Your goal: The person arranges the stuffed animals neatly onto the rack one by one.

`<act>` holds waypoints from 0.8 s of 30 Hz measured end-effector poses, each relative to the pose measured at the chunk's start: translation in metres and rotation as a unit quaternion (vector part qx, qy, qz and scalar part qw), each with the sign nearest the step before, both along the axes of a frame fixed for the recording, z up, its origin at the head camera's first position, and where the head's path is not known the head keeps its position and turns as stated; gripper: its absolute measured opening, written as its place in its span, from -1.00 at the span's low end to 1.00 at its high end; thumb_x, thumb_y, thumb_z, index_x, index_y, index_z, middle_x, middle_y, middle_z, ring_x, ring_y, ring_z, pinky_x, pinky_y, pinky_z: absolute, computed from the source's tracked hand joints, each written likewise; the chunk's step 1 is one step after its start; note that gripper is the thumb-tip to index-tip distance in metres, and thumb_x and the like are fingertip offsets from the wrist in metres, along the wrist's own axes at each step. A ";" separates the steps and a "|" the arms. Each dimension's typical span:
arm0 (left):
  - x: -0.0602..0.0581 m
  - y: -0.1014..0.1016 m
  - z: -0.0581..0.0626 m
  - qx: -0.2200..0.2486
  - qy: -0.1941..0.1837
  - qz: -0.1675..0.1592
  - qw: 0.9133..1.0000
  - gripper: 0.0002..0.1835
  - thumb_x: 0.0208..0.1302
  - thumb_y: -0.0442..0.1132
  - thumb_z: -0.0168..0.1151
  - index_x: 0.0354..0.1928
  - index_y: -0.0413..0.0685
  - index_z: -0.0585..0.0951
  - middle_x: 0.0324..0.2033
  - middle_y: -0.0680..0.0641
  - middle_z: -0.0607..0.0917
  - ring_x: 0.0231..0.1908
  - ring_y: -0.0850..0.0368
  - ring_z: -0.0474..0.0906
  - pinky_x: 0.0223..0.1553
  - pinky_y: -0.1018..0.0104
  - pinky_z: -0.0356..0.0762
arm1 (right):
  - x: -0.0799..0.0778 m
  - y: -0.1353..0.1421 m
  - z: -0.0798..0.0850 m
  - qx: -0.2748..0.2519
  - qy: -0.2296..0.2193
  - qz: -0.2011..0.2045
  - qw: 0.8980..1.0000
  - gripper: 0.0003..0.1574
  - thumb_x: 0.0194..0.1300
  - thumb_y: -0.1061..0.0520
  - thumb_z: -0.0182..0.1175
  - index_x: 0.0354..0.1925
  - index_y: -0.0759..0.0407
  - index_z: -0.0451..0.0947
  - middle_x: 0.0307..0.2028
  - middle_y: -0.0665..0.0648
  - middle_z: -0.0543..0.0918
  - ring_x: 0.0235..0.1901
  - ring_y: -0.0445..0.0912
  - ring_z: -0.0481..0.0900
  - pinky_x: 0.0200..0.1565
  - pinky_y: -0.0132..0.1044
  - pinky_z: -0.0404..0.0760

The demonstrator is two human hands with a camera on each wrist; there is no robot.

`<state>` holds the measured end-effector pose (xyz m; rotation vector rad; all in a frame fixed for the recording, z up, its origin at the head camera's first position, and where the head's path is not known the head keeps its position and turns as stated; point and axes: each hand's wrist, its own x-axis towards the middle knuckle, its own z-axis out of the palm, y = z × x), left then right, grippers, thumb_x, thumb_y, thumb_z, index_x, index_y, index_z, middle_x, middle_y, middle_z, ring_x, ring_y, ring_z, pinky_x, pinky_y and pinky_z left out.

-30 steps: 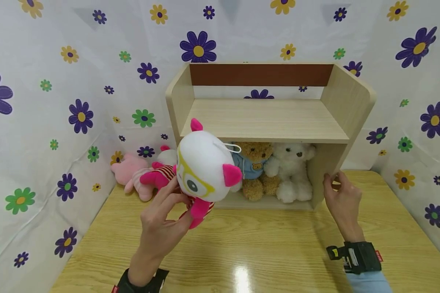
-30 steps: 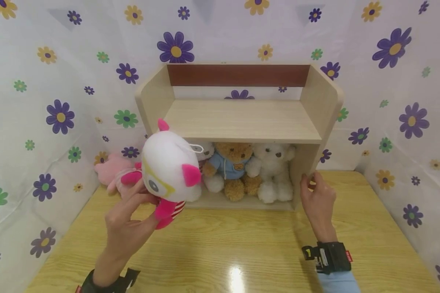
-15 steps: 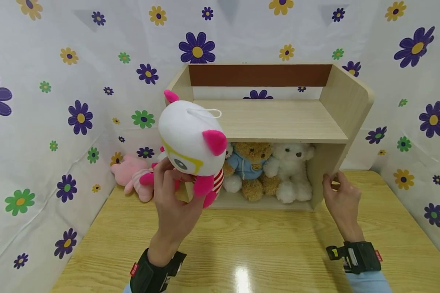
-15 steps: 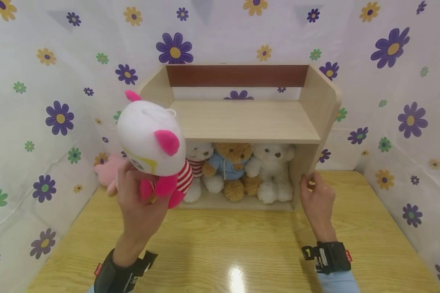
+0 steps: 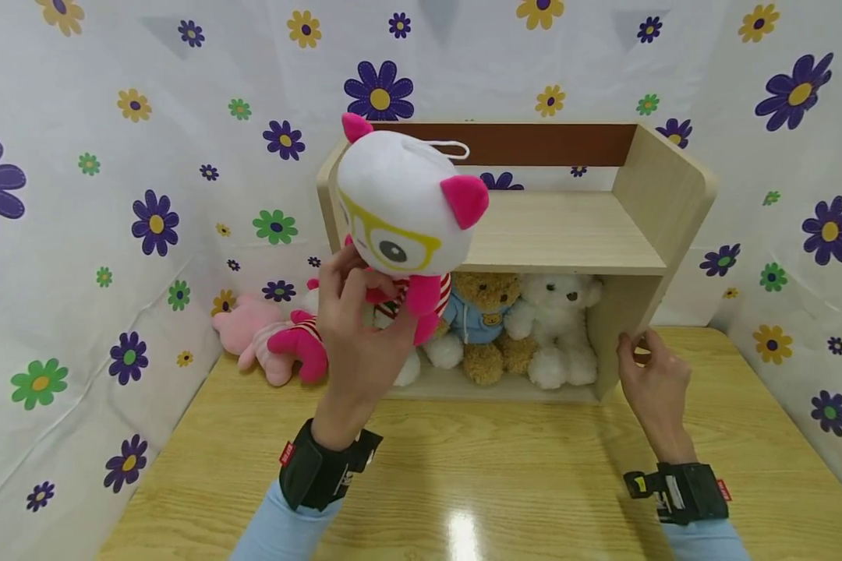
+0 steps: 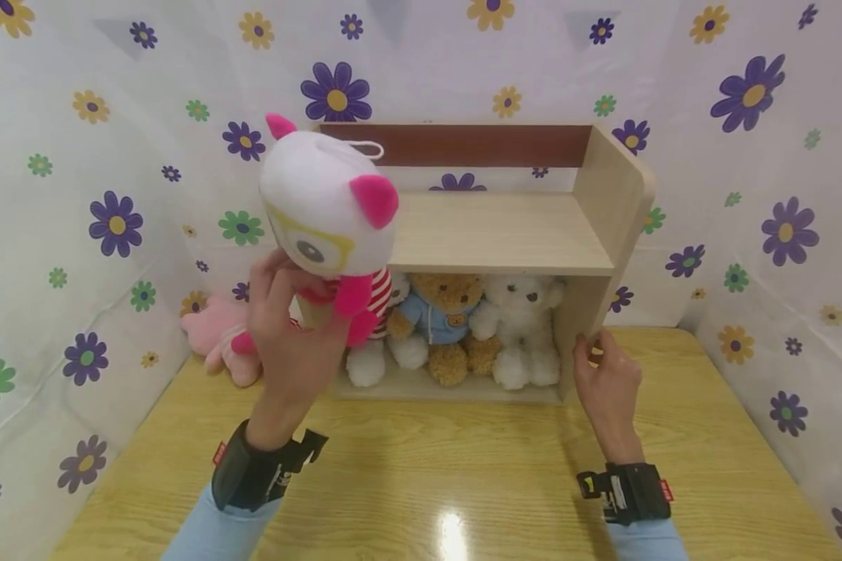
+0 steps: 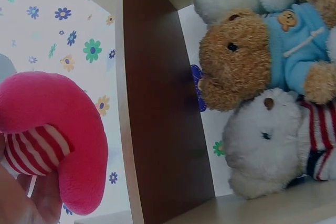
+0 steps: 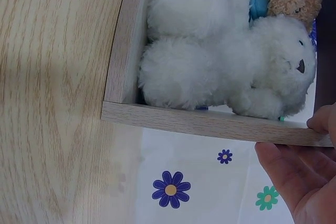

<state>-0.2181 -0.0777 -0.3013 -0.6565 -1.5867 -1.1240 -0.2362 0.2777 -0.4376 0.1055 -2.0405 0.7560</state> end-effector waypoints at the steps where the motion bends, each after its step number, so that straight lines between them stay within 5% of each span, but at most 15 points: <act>1: -0.003 0.001 0.003 0.002 0.003 0.005 1.000 -0.70 0.20 -0.30 0.42 -0.46 -0.27 0.45 0.00 -0.38 0.53 0.20 -0.15 0.49 -0.06 0.37 0.59 | 0.000 0.000 0.000 -0.001 0.000 0.000 1.000 -0.79 0.33 0.33 0.24 -0.11 0.47 0.64 -0.41 0.44 0.74 -0.52 0.29 0.74 -0.23 -0.91 0.19; 7: -0.019 0.009 0.019 0.020 -0.004 0.022 1.000 -0.74 0.22 -0.31 0.40 -0.48 -0.25 0.51 0.00 -0.33 0.56 0.08 -0.09 0.56 -0.26 0.33 0.60 | 0.000 0.000 0.000 0.000 0.001 0.001 1.000 -0.77 0.33 0.34 0.24 -0.09 0.48 0.64 -0.40 0.46 0.74 -0.51 0.29 0.74 -0.23 -0.91 0.19; 16: -0.047 0.017 0.037 -0.007 -0.044 0.082 0.996 -0.78 0.26 -0.22 0.42 -0.44 -0.20 0.62 -0.01 -0.26 0.62 -0.10 -0.01 0.63 -0.20 0.17 0.71 | 0.001 0.001 -0.001 0.002 0.002 0.001 1.000 -0.77 0.32 0.35 0.24 -0.09 0.50 0.64 -0.39 0.47 0.75 -0.53 0.29 0.74 -0.25 -0.90 0.19; 24: -0.075 0.032 0.057 -0.032 -0.096 0.147 0.984 -0.77 0.31 -0.16 0.39 -0.39 -0.17 0.62 -0.08 -0.23 0.62 0.00 -0.05 0.63 -0.12 0.11 0.64 | -0.001 0.000 0.000 -0.003 0.001 -0.002 1.000 -0.80 0.31 0.35 0.24 -0.13 0.50 0.63 -0.39 0.47 0.74 -0.51 0.30 0.74 -0.24 -0.91 0.19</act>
